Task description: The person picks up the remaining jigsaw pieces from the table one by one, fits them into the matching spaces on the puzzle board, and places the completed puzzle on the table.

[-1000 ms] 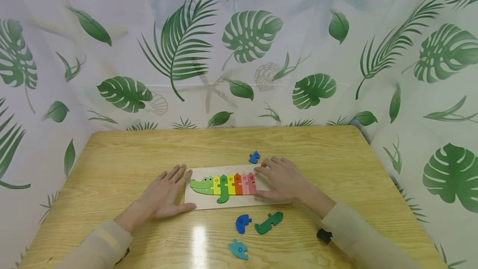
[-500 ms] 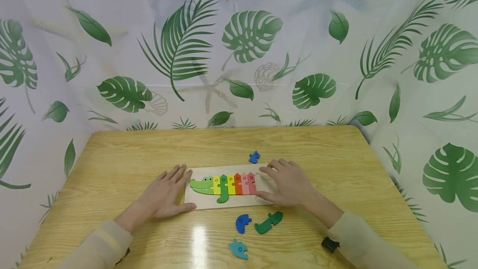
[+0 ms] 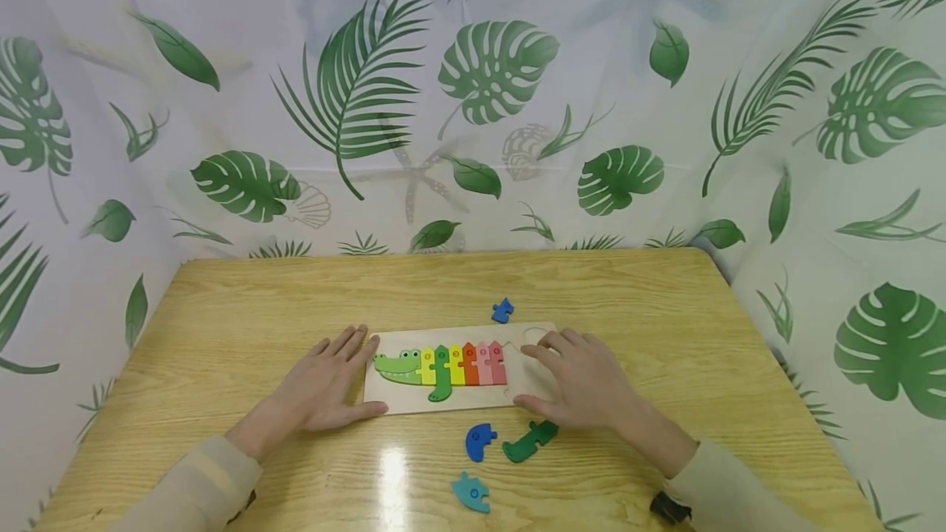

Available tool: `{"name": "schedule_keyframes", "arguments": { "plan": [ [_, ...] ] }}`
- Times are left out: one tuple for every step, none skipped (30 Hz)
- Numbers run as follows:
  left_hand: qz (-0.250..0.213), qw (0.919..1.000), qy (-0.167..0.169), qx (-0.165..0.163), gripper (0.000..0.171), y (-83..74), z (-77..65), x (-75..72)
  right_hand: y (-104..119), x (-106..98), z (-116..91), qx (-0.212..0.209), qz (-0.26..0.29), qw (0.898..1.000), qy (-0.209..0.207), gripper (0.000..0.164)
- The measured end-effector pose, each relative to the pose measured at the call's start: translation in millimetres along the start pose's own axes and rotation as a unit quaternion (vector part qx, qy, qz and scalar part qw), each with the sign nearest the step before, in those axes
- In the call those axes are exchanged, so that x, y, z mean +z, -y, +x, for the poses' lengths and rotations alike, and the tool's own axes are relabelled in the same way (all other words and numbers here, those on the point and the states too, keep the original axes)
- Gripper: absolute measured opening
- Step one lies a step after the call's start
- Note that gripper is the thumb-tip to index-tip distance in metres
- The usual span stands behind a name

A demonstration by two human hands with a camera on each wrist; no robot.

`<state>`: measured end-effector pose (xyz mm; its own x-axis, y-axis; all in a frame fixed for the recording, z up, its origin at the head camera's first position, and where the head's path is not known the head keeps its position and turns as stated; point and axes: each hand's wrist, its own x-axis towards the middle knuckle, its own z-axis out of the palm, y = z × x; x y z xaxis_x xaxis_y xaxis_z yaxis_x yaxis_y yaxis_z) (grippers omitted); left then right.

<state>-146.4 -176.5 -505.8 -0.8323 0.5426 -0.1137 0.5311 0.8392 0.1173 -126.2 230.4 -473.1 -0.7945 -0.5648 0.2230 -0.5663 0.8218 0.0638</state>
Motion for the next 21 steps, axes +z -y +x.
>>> {"name": "schedule_keyframes", "arguments": {
  "plan": [
    [-0.001,1.0000,0.001,0.000,0.104,0.0,0.0,-0.1,0,0,-1,0.000,0.002,1.000,-0.002,0.067],
    [-0.002,1.0000,0.001,0.000,0.104,0.1,0.0,0.0,1,-1,-3,0.000,0.004,1.000,-0.003,0.067],
    [-0.003,1.0000,0.002,-0.001,0.104,0.1,0.0,0.1,2,-2,-4,0.000,0.007,1.000,-0.005,0.067],
    [-0.003,1.0000,0.001,0.000,0.104,0.2,0.0,0.2,2,-3,-5,0.000,0.010,1.000,-0.008,0.067],
    [-0.004,1.0000,0.002,-0.001,0.104,0.2,0.0,0.4,3,-4,-6,-0.001,0.013,1.000,-0.013,0.066],
    [-0.004,1.0000,0.001,0.000,0.104,0.3,0.0,0.5,4,-5,-7,-0.002,0.015,1.000,-0.018,0.066],
    [-0.004,1.0000,0.000,0.000,0.104,0.3,0.0,0.7,5,-6,-9,-0.004,0.016,1.000,-0.024,0.066],
    [-0.004,1.0000,-0.001,0.000,0.104,0.4,-0.1,0.9,5,-7,-10,-0.005,0.018,0.999,-0.032,0.066],
    [-0.004,1.0000,-0.002,0.000,0.104,0.4,-0.1,1.1,6,-7,-11,-0.007,0.020,0.999,-0.039,0.066],
    [-0.004,1.0000,-0.002,-0.001,0.104,0.4,-0.3,1.3,7,-8,-12,-0.007,0.020,0.999,-0.047,0.065],
    [-0.004,1.0000,-0.003,-0.001,0.104,0.3,-0.4,1.4,8,-9,-13,-0.007,0.020,0.998,-0.053,0.065],
    [-0.003,1.0000,-0.005,-0.001,0.103,0.3,-0.5,1.5,8,-10,-14,-0.007,0.021,0.998,-0.057,0.065],
    [-0.002,1.0000,-0.005,-0.001,0.103,0.2,-0.5,1.5,9,-11,-16,-0.006,0.021,0.998,-0.058,0.064],
    [-0.002,1.0000,-0.006,-0.001,0.103,0.2,-0.5,1.5,11,-12,-17,-0.005,0.020,0.998,-0.057,0.064],
    [-0.002,1.0000,-0.006,-0.001,0.103,0.2,-0.5,1.5,12,-13,-18,-0.002,0.016,0.998,-0.054,0.064],
    [-0.003,1.0000,-0.006,0.000,0.103,0.2,-0.4,1.4,13,-13,-20,-0.001,0.013,0.999,-0.050,0.063],
    [-0.003,1.0000,-0.006,0.000,0.103,0.2,-0.3,1.3,14,-14,-22,0.001,0.009,0.999,-0.045,0.063],
    [-0.003,1.0000,-0.005,0.000,0.103,0.3,-0.2,1.2,15,-14,-23,0.003,0.005,0.999,-0.039,0.063],
    [-0.003,1.0000,-0.003,0.001,0.103,0.3,-0.1,1.0,16,-14,-25,0.005,0.000,0.999,-0.034,0.062],
    [-0.003,1.0000,-0.002,0.001,0.104,0.3,0.0,0.9,17,-14,-27,0.007,-0.002,0.999,-0.031,0.062],
    [-0.003,1.0000,0.000,0.002,0.104,0.4,0.0,0.8,19,-14,-28,0.009,-0.002,1.000,-0.028,0.061]
  ]
}}
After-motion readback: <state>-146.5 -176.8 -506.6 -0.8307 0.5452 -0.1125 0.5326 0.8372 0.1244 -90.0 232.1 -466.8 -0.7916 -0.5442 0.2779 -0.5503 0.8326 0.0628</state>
